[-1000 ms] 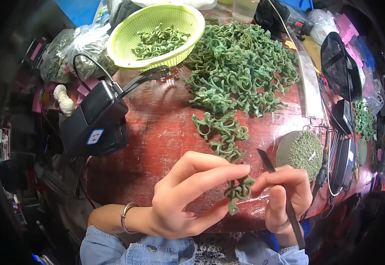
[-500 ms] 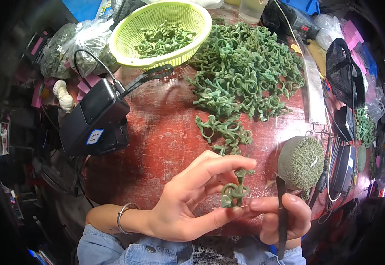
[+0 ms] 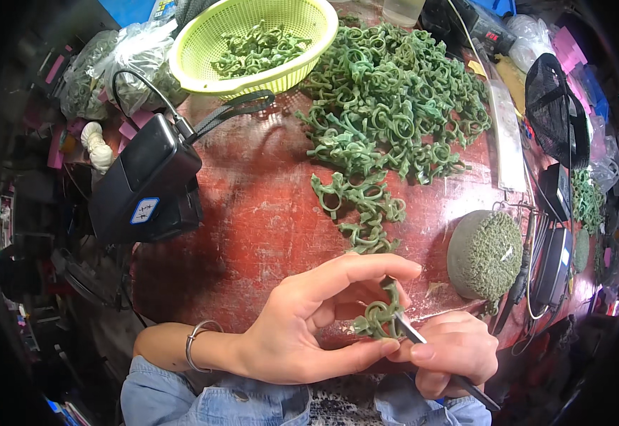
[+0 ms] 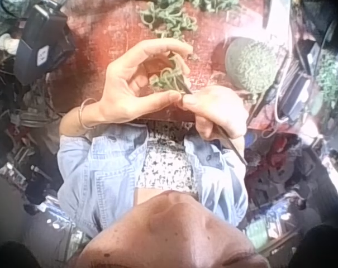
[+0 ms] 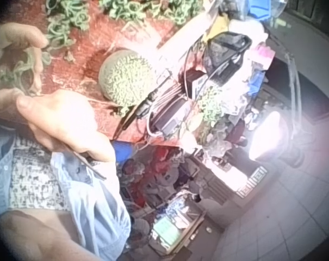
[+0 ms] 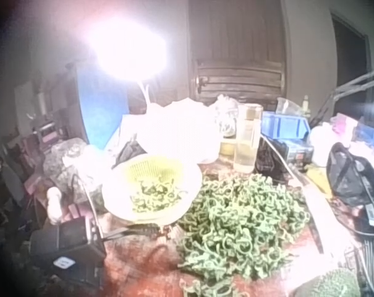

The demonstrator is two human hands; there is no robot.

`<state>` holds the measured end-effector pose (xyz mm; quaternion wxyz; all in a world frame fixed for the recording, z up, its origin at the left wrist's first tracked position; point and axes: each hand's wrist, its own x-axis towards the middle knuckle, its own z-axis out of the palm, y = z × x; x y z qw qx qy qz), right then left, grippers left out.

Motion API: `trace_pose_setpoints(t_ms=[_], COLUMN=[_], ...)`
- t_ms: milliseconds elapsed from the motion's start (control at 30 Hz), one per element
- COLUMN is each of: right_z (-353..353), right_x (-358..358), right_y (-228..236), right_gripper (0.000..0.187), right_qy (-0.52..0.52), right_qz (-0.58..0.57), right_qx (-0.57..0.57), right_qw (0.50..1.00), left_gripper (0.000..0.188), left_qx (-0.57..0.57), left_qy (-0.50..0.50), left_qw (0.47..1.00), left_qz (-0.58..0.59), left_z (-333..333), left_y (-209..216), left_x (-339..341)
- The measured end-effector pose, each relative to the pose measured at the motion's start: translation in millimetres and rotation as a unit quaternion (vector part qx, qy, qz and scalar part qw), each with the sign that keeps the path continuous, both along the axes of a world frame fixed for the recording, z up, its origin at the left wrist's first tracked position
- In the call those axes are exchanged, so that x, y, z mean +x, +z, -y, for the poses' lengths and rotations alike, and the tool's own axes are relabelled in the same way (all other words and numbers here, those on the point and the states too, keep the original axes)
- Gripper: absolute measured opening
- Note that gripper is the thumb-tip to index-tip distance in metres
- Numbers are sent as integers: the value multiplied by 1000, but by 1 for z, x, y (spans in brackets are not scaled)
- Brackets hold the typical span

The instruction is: Using a heated tool to join small green plastic vine segments together.

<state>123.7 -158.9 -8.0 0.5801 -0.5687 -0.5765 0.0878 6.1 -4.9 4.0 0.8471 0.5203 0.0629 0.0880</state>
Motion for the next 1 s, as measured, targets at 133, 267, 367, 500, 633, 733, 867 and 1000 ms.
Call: trace_pose_setpoints(t_ms=[133, 267, 367, 500, 633, 733, 867, 1000], right_z=[-9, -6, -4, -13, 2, -6, -5, -3], right_x=[-3, -3, -4, 1, 0, -2, 6, 0], right_y=[6, -3, -10, 3, -2, -5, 6, 5], right_gripper=[19, 19, 15, 14, 13, 12, 14, 15], right_qy=[6, -92, -83, 36, -30, -70, 66, -3], right_qz=[28, 125, 27, 49, 71, 57, 47, 20], right_qx=[0, 7, 85, 47, -3, 24, 38, -22], right_qw=[1000, 988, 992, 997, 997, 996, 996, 1000], left_gripper=[55, 53, 53, 53, 54, 55, 56, 56], left_qx=[34, 39, -14, -50, -6, -21, -114, -66], left_qy=[-19, -20, -23, -34, -42, -54, -62, -53], left_qw=[999, 999, 1000, 997, 999, 997, 989, 994], left_qz=[-16, -11, -12, -42, -27, -44, -67, -67], left_z=[-2, -5, -3, -4, -6, -8, -5, -7], left_y=[-2, 4, 6, 5, 5, 7, 6, 7], left_x=[-3, -6, -3, -4, -5, -5, -2, -5])
